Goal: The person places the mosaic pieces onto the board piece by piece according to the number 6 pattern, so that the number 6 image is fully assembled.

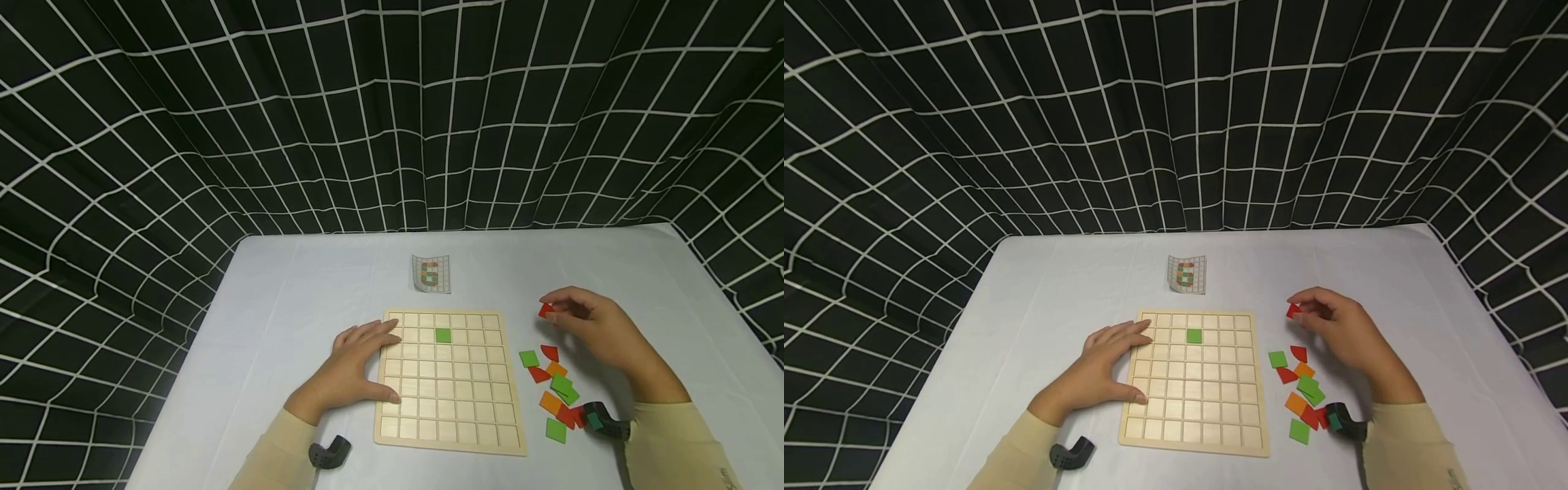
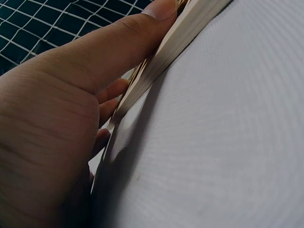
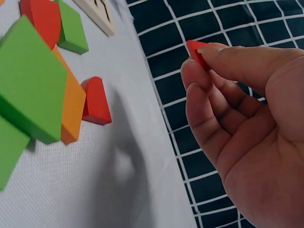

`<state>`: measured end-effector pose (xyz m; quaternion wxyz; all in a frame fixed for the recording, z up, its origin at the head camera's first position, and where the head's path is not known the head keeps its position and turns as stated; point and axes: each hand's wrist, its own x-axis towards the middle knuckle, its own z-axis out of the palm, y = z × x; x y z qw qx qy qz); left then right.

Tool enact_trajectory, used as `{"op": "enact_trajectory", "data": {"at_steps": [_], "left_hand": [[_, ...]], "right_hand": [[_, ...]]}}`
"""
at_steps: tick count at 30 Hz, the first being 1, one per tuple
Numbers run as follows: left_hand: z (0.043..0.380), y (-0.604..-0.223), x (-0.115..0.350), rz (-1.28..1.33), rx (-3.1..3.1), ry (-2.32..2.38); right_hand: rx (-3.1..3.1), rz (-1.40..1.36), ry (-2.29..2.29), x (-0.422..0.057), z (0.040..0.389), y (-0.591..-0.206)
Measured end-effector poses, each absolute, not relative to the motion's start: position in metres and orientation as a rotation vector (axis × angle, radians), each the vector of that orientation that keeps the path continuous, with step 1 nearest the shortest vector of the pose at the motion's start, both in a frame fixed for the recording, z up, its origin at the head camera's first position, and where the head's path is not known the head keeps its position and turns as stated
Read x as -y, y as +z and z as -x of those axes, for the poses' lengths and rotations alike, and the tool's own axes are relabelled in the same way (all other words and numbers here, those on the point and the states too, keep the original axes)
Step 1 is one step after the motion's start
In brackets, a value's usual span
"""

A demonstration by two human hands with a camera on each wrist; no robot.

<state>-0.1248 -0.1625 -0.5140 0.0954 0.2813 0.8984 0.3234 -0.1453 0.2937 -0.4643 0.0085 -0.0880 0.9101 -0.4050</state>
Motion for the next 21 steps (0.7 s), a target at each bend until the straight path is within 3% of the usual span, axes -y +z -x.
{"op": "enact_trajectory", "data": {"at_steps": [21], "left_hand": [[0.126,-0.515,0.163,-0.845,-2.657,0.976]], "right_hand": [[-2.795,0.329,-1.455,-0.277,0.142,-0.458]]}}
